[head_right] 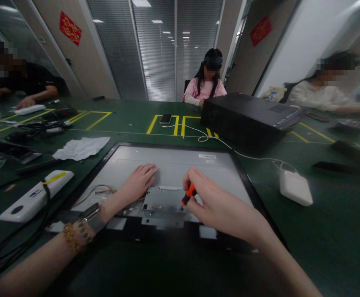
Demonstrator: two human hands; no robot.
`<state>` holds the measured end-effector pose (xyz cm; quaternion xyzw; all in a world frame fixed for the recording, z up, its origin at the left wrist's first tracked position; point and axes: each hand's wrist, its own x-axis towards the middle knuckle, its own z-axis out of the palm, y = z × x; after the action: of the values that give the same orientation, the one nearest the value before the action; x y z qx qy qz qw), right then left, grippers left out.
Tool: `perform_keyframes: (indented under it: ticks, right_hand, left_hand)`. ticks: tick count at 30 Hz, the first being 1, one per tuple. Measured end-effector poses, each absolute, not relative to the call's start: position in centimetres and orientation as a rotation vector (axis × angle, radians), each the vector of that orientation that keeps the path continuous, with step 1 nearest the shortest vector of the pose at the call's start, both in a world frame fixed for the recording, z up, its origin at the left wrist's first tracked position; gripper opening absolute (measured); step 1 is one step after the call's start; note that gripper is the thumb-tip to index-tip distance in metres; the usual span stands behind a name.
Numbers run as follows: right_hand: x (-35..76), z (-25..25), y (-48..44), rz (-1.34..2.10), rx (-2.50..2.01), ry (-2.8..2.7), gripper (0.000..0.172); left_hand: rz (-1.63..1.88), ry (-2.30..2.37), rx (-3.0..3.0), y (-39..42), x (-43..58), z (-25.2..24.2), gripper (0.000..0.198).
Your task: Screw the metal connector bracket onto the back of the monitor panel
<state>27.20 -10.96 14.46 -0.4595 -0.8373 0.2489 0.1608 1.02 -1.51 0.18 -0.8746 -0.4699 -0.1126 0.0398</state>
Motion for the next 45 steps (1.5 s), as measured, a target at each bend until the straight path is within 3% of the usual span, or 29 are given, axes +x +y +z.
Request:
perform_keyframes:
  ticks: [5,14,19,25,28,33,41,45]
  right_hand:
    - [27.9,14.4,-11.0,0.734,-1.374,-2.395,0.013]
    - [26.7,13.8,-10.4,0.015,-1.602,-2.511,0.039]
    - [27.4,15.0,-10.9,0.387,-1.439,-2.488,0.024]
    - [27.8,15.2,-10.8,0.619,-1.432,-2.45,0.018]
    - [27.5,14.3,-10.3,0.496,-1.464,-2.478,0.018]
    - [27.4,13.4,-9.7,0.031,-1.564,-2.524,0.033]
    - [27.3,14.8,-10.5,0.36,-1.367,-2.515,0.017]
    - [27.0,14.1,-10.3,0.297,-1.404,-2.523,0.014]
  left_hand:
    - [-0.347,-1.438,-2.685,-1.6,1.1,0.3,0.033]
    - [-0.384,-1.416,-2.691,-1.6,1.0,0.3,0.033]
    - [-0.417,-1.412,-2.684,-1.5,1.0,0.0,0.032]
    - [-0.391,-1.414,-2.691,-1.6,1.0,0.2,0.033]
    - [-0.382,-1.431,-2.695,-1.6,1.0,0.3,0.033]
    - [-0.397,-1.426,-2.692,-1.5,0.9,0.1,0.033]
    - [-0.372,-1.41,-2.678,-1.6,1.0,0.3,0.032]
    - [-0.35,-1.438,-2.675,-1.7,1.1,0.4,0.033]
